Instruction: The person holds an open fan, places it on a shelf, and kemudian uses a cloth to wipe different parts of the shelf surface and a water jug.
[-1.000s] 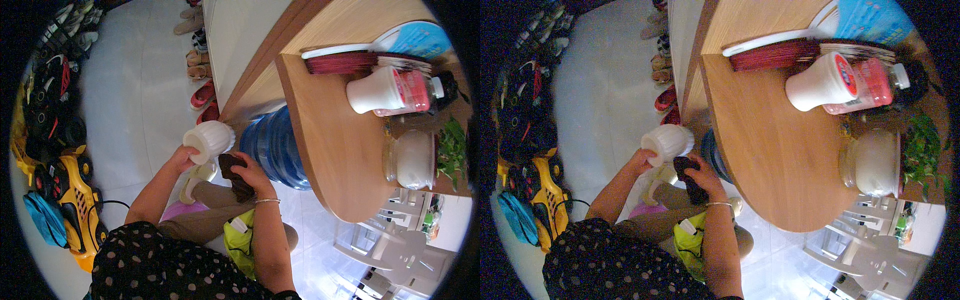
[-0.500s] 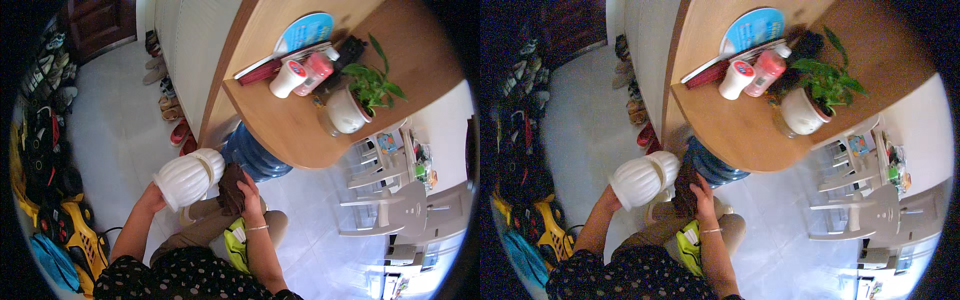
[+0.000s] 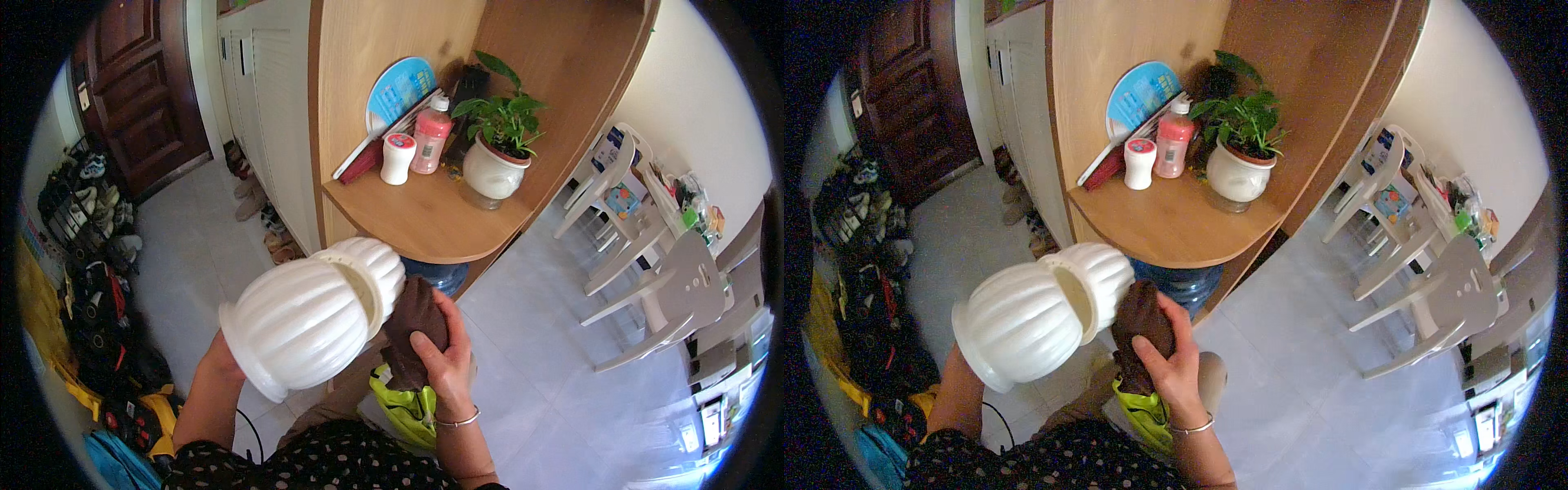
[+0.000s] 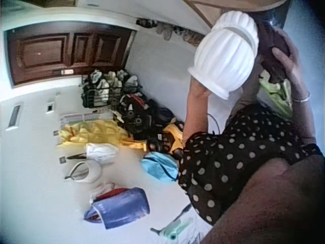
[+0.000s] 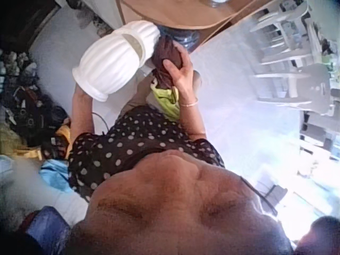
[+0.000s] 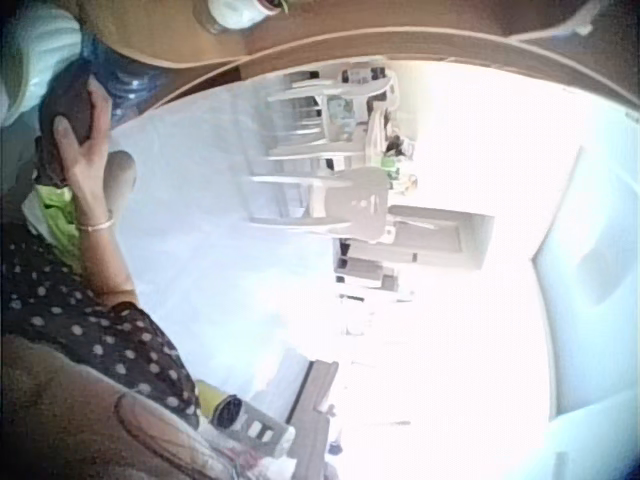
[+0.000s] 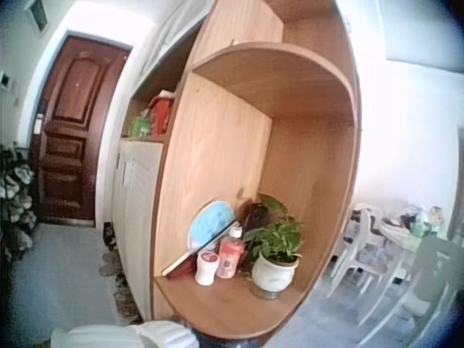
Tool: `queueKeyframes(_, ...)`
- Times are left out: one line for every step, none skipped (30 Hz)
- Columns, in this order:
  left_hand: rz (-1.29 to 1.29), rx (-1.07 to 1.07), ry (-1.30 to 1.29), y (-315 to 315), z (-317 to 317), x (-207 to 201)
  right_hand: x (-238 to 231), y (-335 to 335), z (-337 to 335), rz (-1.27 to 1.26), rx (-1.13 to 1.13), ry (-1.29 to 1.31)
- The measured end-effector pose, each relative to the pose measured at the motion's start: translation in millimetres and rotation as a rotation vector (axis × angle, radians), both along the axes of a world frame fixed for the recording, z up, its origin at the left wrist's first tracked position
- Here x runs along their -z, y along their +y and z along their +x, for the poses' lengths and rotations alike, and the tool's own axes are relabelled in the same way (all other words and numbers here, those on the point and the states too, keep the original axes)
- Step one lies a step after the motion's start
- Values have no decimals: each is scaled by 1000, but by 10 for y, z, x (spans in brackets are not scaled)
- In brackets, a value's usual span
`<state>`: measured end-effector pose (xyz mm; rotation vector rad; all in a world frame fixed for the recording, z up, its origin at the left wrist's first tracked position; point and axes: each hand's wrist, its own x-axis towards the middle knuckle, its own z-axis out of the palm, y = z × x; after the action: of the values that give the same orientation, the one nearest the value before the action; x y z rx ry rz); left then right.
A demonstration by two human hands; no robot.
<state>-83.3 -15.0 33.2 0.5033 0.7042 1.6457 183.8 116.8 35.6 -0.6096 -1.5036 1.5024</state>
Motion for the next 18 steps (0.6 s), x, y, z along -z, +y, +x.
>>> queueKeyframes(34,26,15,153,44,-74,-108,-1,27,93,101,-25)
queueKeyframes(57,42,43,283,98,-196,-183,26,48,175,193,-37)
queueKeyframes(85,48,71,357,118,-316,-230,59,30,111,179,29)
queueKeyframes(113,56,97,405,115,-416,-262,120,17,117,179,45)
queueKeyframes(84,39,215,480,50,-408,-280,210,15,215,211,-9)
queueKeyframes(88,38,193,554,105,-568,-294,297,25,309,253,-62)
queueKeyframes(122,77,193,658,108,-643,-336,378,32,410,288,-72)
queueKeyframes(157,118,192,771,107,-702,-404,434,62,415,304,-59)
queueKeyframes(155,127,212,852,111,-774,-465,466,79,423,309,-146)
queueKeyframes(106,100,212,935,118,-848,-517,502,87,430,314,-234)
queueKeyframes(57,73,211,1015,123,-926,-548,549,77,422,331,-233)
queueKeyframes(57,80,225,1089,136,-991,-577,585,82,419,341,-221)
queueKeyframes(56,85,250,1160,147,-1059,-604,619,84,395,343,-231)
queueKeyframes(54,88,276,1227,159,-1127,-619,641,84,370,344,-240)
queueKeyframes(104,133,247,1293,190,-1181,-586,700,77,404,366,-203)
queueKeyframes(109,137,254,1365,196,-1212,-569,749,70,407,373,-197)
queueKeyframes(125,164,341,1446,191,-1226,-559,792,61,411,396,-197)
queueKeyframes(141,188,426,1509,190,-1236,-544,834,46,416,416,-200)
